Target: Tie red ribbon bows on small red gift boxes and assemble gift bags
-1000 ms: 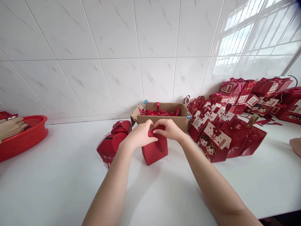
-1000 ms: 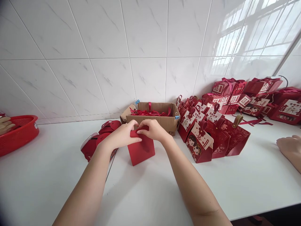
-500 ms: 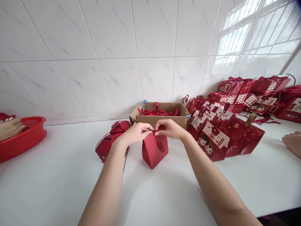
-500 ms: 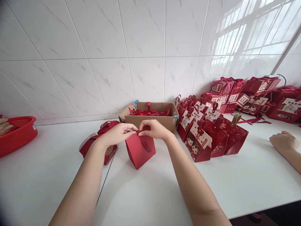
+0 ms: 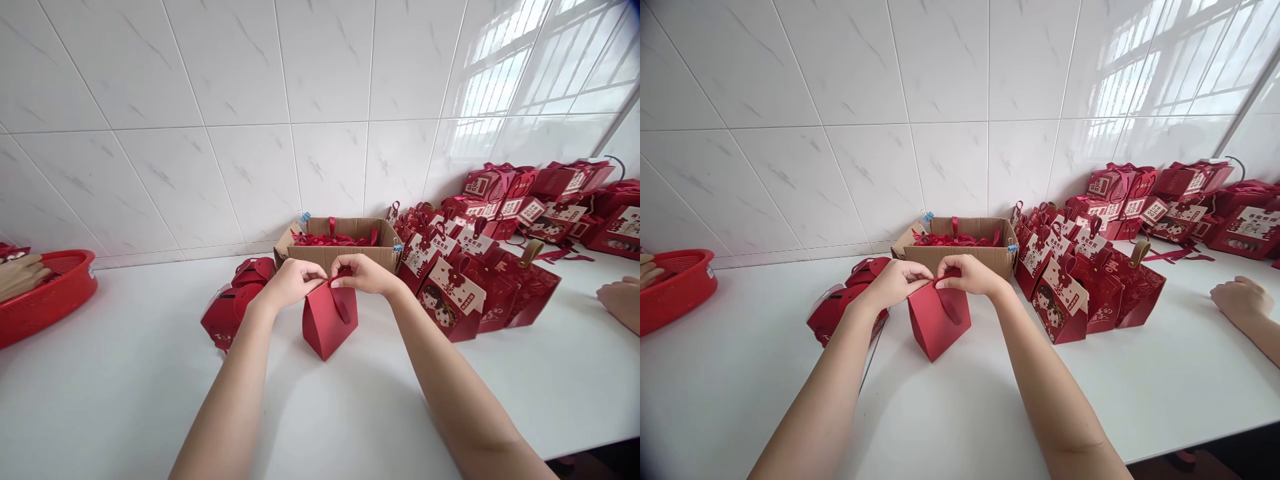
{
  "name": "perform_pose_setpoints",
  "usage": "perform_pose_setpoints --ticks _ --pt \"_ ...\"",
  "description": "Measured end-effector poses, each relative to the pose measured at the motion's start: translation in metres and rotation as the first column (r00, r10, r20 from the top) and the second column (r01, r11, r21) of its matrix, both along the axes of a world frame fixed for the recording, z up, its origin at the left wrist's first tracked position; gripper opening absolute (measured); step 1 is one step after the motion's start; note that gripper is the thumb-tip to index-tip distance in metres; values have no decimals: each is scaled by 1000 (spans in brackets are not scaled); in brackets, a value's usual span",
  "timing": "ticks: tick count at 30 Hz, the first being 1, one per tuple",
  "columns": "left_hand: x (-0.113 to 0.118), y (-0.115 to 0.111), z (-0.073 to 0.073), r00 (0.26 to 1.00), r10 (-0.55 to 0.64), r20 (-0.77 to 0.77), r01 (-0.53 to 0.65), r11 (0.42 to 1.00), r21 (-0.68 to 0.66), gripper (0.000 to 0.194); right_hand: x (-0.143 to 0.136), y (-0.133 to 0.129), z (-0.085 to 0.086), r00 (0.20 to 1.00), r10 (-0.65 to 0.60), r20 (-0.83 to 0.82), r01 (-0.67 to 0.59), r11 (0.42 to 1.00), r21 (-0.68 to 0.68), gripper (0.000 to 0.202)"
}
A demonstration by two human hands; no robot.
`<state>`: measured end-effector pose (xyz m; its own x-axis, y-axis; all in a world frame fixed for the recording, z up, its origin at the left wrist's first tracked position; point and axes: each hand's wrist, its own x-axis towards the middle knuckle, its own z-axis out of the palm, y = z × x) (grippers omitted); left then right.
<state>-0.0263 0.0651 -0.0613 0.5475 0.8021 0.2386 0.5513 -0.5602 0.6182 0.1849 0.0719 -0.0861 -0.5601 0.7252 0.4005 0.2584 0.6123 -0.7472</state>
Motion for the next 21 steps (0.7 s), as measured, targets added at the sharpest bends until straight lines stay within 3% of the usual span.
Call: perform_pose_setpoints --ticks 3,6,9,11,13,15,17,19,21 --pt "-1 0 -1 1000 -8 10 7 994 105 19 -2 -1 1 1000 -1 21 0 1000 25 16" --pt "-4 3 -3 999 19 41 -21 999 36 19 -4 -2 2 998 -40 49 37 997 66 15" --pt "-8 6 -3 976 189 112 -196 978 63 21 -6 -1 0 987 -152 54 144 981 131 15" --pt "-9 7 -2 924 311 221 -351 920 175 23 -8 2 -2 959 -284 11 278 945 170 14" --pt "-6 5 -1 897 350 271 -415 877 241 26 -11 6 -6 911 -410 -44 411 895 175 13" --pt "2 1 -1 925 345 162 -376 894 244 35 -13 8 -8 861 -503 -81 509 845 163 12" --pt "15 -3 -3 939 337 -72 -314 922 225 45 -15 9 -8 808 -579 -110 590 793 153 12" --pt "30 -7 -9 890 338 -304 -279 934 223 50 -16 8 -6 752 -642 -151 659 740 136 12" --pt "42 -8 -14 832 364 -419 -280 927 250 48 -15 5 -2 704 -683 -195 707 698 110 13"
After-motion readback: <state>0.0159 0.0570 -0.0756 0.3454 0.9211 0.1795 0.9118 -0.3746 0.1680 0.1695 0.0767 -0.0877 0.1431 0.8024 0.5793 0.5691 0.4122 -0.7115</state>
